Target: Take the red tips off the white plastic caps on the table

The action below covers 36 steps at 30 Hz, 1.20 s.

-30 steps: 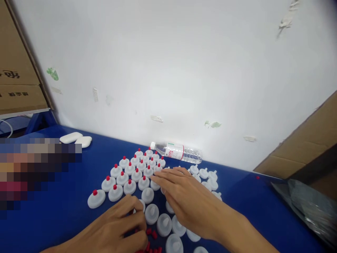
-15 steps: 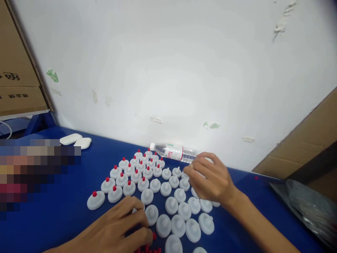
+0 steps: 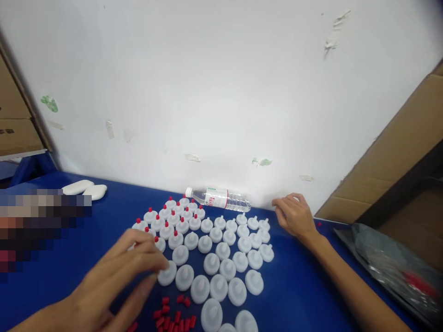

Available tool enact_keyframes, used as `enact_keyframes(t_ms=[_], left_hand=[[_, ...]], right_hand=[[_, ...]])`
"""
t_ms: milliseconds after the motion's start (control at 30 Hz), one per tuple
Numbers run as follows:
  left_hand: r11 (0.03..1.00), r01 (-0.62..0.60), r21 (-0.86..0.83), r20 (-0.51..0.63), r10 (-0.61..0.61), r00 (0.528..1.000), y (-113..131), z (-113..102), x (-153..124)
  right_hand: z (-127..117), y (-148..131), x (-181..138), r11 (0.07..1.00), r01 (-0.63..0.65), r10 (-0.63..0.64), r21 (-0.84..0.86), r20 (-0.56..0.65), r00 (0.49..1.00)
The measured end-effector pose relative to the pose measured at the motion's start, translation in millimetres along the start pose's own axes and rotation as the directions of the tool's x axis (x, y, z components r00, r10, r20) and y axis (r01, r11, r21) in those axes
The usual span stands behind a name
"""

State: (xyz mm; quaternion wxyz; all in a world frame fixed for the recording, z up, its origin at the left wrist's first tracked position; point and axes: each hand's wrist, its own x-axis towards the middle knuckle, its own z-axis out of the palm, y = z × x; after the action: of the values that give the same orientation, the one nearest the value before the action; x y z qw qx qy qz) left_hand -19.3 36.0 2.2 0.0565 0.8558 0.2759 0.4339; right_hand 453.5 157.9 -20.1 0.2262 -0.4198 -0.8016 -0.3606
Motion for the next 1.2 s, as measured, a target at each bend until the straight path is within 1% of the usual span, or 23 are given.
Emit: enact_keyframes(t_ms=[100,167,200,300,367,433,500,600,667,767,967,1100,1200], left_hand=[[0.991,0.091,0.1,-0.12,-0.079,0.99,-17.1,-11.0,14.0],[0.968,0.22,0.123,-0.197,-0.194,0.961,-32.5,-19.0,28.7],[0.946,0.308,0.104,-0.212,-0.281,0.936,-41.7,-22.4,36.4],[0.902,0.423,0.086,-0.203,-0.4,0.894,-75.7,-27.8,53.9],[0.875,0.482,0.051,-0.174,-0.467,0.867,-102.1,-28.1,56.6],[0.848,0.53,0.018,-0.164,-0.521,0.838,-127.6,-27.1,51.8],[0.808,0.589,-0.003,-0.151,-0.583,0.798,-149.0,-25.9,42.6],[0.753,0.656,-0.041,-0.126,-0.655,0.745,-169.4,-23.9,28.6],[0.729,0.682,-0.062,-0.097,-0.684,0.723,-176.1,-22.1,22.4],[0.707,0.704,-0.067,-0.026,-0.707,0.707,-181.2,-19.0,18.5],[0.686,0.726,0.041,0.068,-0.727,0.683,-187.6,-18.1,22.0],[0.694,0.709,0.125,0.147,-0.72,0.679,-183.4,-17.6,24.9],[0.7,0.693,0.172,0.172,-0.714,0.679,-176.1,-15.5,26.0]], right_hand=[[6.2,13.4,-18.7,0.997,-0.067,0.07,-0.025,0.115,0.991],[9.1,19.4,-27.3,0.993,-0.11,0.116,-0.044,0.177,0.977],[10.2,21.5,-30.2,0.99,-0.131,0.139,-0.054,0.204,0.969],[12.1,24.1,-33.5,0.981,-0.182,0.195,-0.073,0.272,0.942],[12.5,23.9,-32.5,0.978,-0.196,0.208,-0.07,0.321,0.924],[12.1,23.2,-30.8,0.977,-0.206,0.214,-0.062,0.369,0.905],[11.5,22.7,-29.4,0.972,-0.226,0.231,-0.06,0.41,0.882],[10.7,22.0,-28.4,0.957,-0.281,0.282,-0.072,0.463,0.841],[11.0,21.2,-27.6,0.944,-0.321,0.316,-0.079,0.498,0.808],[12.8,20.1,-26.2,0.923,-0.376,0.353,-0.077,0.554,0.754],[17.7,21.9,-26.1,0.867,-0.495,0.419,-0.06,0.625,0.658],[17.7,22.2,-25.8,0.847,-0.529,0.436,-0.057,0.645,0.628],[16.4,21.0,-24.3,0.844,-0.532,0.442,-0.07,0.653,0.615]])
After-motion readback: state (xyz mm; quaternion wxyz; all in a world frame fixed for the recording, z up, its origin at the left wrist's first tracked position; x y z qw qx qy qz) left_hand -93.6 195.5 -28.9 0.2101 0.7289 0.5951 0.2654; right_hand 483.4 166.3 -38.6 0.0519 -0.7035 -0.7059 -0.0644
